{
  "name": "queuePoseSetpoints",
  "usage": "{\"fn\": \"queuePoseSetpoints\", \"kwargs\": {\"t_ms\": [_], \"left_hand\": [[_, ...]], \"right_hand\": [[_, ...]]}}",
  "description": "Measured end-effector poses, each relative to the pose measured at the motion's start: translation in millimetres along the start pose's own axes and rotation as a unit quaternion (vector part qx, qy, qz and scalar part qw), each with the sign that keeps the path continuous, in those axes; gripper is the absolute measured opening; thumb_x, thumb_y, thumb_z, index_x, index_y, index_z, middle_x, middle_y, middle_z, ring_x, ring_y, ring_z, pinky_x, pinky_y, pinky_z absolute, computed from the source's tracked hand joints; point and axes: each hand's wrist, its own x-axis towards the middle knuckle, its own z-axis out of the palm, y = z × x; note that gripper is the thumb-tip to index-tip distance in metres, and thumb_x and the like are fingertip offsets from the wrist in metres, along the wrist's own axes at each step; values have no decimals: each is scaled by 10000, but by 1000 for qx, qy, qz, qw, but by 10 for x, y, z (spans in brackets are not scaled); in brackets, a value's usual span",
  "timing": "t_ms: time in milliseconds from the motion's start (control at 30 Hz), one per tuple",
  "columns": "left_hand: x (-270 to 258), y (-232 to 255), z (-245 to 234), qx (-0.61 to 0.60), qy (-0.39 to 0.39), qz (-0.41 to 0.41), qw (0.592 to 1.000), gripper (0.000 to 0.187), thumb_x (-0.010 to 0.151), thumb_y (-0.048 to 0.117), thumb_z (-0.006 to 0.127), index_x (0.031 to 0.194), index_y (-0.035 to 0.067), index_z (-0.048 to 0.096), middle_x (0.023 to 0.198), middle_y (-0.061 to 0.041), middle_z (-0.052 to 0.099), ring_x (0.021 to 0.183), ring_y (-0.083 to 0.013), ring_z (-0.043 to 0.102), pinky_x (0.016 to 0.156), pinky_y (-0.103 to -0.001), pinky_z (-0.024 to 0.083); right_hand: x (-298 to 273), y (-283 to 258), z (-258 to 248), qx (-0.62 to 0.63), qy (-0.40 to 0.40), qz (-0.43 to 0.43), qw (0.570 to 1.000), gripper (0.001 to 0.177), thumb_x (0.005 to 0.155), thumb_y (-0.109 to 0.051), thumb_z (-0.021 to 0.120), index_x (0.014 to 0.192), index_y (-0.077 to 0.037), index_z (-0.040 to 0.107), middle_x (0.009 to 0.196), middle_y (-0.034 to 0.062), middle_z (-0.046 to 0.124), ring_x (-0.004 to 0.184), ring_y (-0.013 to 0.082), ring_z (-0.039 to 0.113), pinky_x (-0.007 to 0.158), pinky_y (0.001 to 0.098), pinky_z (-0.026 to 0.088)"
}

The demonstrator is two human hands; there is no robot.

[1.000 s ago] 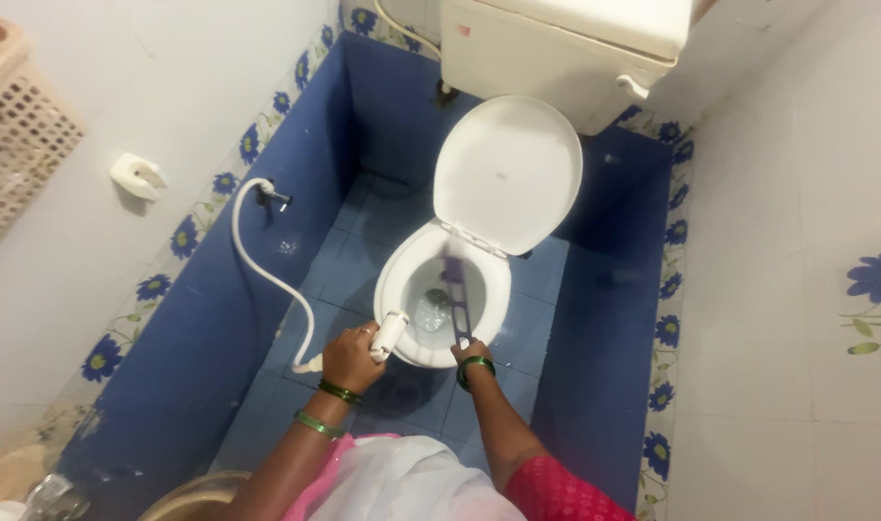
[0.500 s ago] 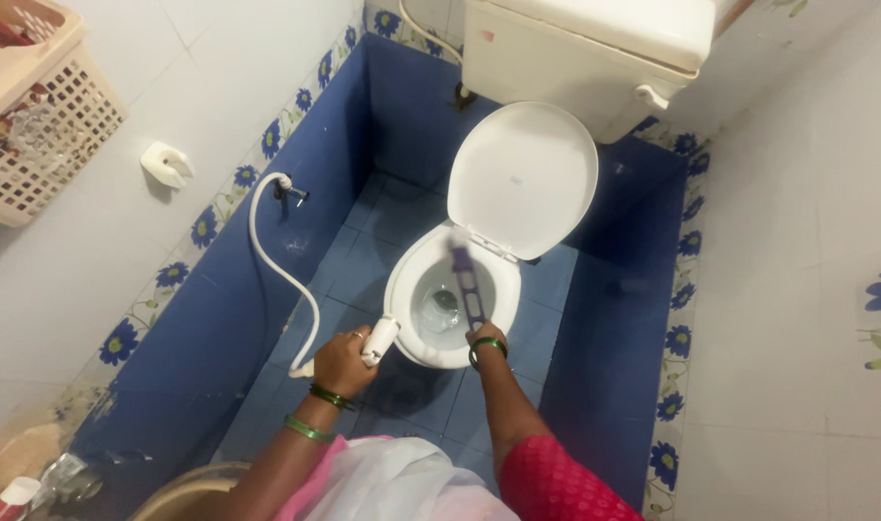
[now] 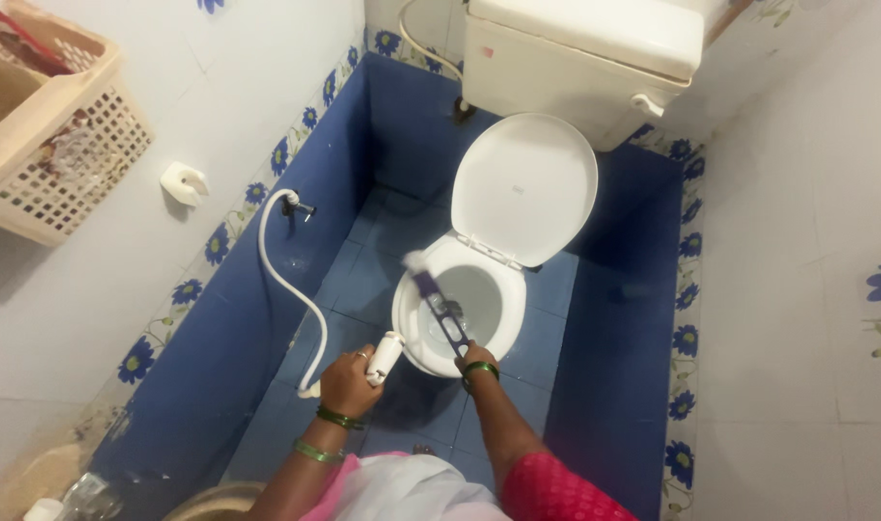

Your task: The person cleans the inside and rim of a toilet bowl using a brush and a handheld sprayer, then rinses the brush and the outside of the water tank.

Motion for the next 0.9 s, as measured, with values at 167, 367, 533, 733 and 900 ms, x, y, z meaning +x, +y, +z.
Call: {"fn": "queuePoseSetpoints", "kwargs": {"t_ms": [167, 367, 533, 733, 900], "left_hand": [[-57, -50, 18, -11, 6, 17, 1000, 426, 659, 162, 787, 1069, 83, 706, 810, -140, 714, 773, -359, 682, 690, -481, 554], [-19, -134, 87, -43, 2, 47, 998, 443, 671, 161, 786, 1097, 69, 705, 878, -143, 733, 807, -354, 701, 722, -468, 570], [10, -117, 17, -57, -7, 89, 994, 425, 653, 157, 783, 1058, 60, 705, 877, -152, 732, 816, -389, 687, 715, -498, 553], [-70, -42, -21, -60, -74, 106, 990, 204, 730, 190, 746, 897, 99, 672, 837, -121, 728, 802, -381, 687, 711, -506, 543], [-107, 75, 201, -97, -72, 136, 983, 179, 732, 179, 719, 889, 108, 669, 804, -129, 711, 761, -404, 676, 677, -533, 535]], "right_hand": [[-166, -48, 26, 50, 18, 10, 999, 568, 898, -389, 753, 1375, -116, 609, 1300, 151, 685, 1204, 318, 658, 1023, 417, 536], [-656, 235, 222, -33, 0, -32, 999, 572, 894, -365, 757, 1400, -153, 596, 1270, 157, 694, 1182, 322, 661, 1013, 424, 538], [-1145, 700, 345, -32, -67, 26, 997, 599, 916, -342, 690, 1489, -351, 513, 1268, 125, 697, 1133, 289, 704, 971, 419, 578], [-1751, 1362, 450, -76, -54, 64, 994, 633, 923, -399, 680, 1516, -341, 465, 1334, 103, 670, 1233, 285, 650, 1028, 419, 536], [-1879, 1524, 467, -1, 13, 122, 993, 650, 901, -390, 740, 1494, -261, 507, 1371, 120, 644, 1285, 300, 605, 1066, 434, 503]]}}
